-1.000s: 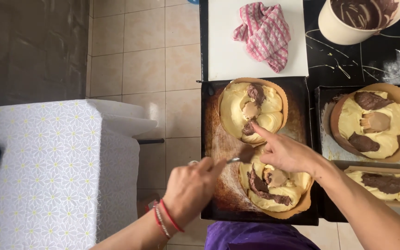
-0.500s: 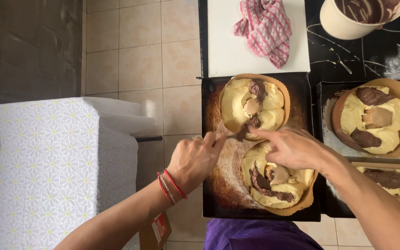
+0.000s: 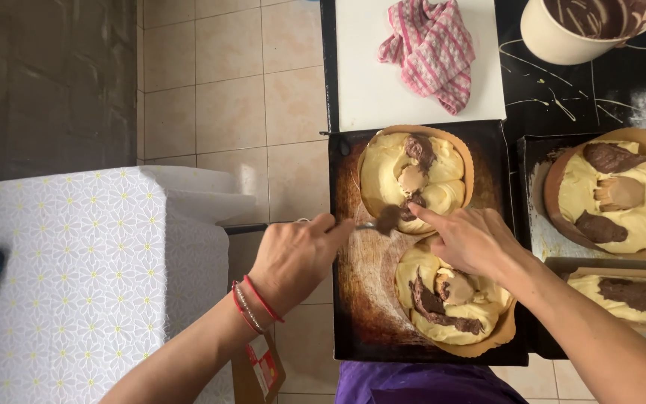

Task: Preparing marble cakes by layering and swirling chocolate and vanilla batter in molds.

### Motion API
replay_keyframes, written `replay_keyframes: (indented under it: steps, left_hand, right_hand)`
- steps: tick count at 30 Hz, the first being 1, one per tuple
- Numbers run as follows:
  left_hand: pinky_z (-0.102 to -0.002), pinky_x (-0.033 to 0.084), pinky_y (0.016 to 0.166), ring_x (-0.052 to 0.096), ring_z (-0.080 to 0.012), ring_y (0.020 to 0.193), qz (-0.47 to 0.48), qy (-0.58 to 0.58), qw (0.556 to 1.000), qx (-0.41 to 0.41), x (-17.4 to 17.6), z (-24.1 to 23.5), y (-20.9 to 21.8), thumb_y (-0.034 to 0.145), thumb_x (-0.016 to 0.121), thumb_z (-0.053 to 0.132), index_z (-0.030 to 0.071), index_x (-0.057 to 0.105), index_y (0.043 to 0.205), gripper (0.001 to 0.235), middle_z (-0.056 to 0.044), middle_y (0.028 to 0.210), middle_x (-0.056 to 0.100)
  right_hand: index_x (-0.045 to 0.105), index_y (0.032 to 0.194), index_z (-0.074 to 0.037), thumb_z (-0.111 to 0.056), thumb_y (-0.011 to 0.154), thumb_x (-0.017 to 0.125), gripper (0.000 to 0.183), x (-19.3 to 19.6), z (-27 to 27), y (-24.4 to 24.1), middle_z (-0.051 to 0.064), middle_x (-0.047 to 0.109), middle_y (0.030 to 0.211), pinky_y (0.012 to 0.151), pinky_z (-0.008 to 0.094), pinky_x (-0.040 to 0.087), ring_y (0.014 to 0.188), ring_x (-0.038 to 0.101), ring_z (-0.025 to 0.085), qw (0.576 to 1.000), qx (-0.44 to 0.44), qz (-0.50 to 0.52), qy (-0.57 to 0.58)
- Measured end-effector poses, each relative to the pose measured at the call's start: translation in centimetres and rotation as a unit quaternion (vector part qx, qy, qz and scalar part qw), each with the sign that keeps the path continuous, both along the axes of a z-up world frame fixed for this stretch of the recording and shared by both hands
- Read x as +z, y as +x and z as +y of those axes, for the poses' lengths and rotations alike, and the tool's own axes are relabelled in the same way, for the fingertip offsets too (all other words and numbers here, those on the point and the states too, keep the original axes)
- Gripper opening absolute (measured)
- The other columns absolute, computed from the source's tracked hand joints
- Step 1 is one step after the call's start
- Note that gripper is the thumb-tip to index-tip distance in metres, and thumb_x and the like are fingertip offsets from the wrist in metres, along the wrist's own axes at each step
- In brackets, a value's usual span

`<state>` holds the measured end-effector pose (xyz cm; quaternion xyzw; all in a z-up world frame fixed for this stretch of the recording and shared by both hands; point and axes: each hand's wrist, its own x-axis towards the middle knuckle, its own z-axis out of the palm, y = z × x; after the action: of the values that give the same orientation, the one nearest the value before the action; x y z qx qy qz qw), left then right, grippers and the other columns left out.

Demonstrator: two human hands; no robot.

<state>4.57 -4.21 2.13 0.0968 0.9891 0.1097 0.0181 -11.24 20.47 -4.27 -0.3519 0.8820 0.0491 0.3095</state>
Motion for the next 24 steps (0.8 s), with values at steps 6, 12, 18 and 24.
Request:
replay_keyframes:
  steps: [6,12,18,24]
  left_hand:
    - [-0.044,0.055,0.060,0.071,-0.0323,0.071,-0.048,0.125,0.981,0.138,-0.7,-1.4,0.7,0.095,0.058,0.020,0.018,0.075,0.117,0.027,-0.009,0.091,0.074]
    - [-0.036,0.054,0.061,0.061,-0.0193,0.062,-0.190,0.361,0.885,0.226,-3.3,-2.2,0.4,0.093,0.069,0.027,0.012,0.076,0.123,0.035,-0.018,0.069,0.066]
    - [-0.025,0.034,0.042,0.040,-0.0066,0.049,-0.324,0.624,0.673,0.230,-3.8,-1.8,-1.7,0.097,0.065,0.022,0.009,0.071,0.132,0.038,0.006,0.063,0.046]
    - [-0.024,0.036,0.042,0.044,-0.0059,0.051,-0.240,0.568,0.765,0.185,0.1,0.5,-9.8,0.106,0.056,0.033,-0.008,0.071,0.104,0.044,0.003,0.065,0.054]
  right_hand:
    - [0.035,0.157,-0.027,-0.012,0.089,0.054,0.073,2.0,1.0,0.6,0.002,0.053,0.048,0.037,0.026,0.036,0.036,0.033,0.010,0.997,0.050,0.044,0.029]
    - [0.038,0.155,-0.027,-0.015,0.089,0.062,0.071,2.6,3.5,-0.3,0.005,0.055,0.053,0.041,0.026,0.038,0.037,0.040,0.010,0.995,-0.081,-0.052,0.011]
    - [0.058,0.110,0.013,-0.023,0.092,0.073,0.044,-0.1,9.7,1.4,-0.014,0.059,0.090,0.047,0.024,0.048,0.045,0.038,0.010,0.711,-0.265,-0.481,-0.439]
    - [0.070,0.118,0.009,-0.046,0.085,0.068,0.064,2.3,18.1,10.4,0.005,0.053,0.061,0.047,0.030,0.045,0.050,0.047,0.017,0.546,-0.356,-0.499,-0.571]
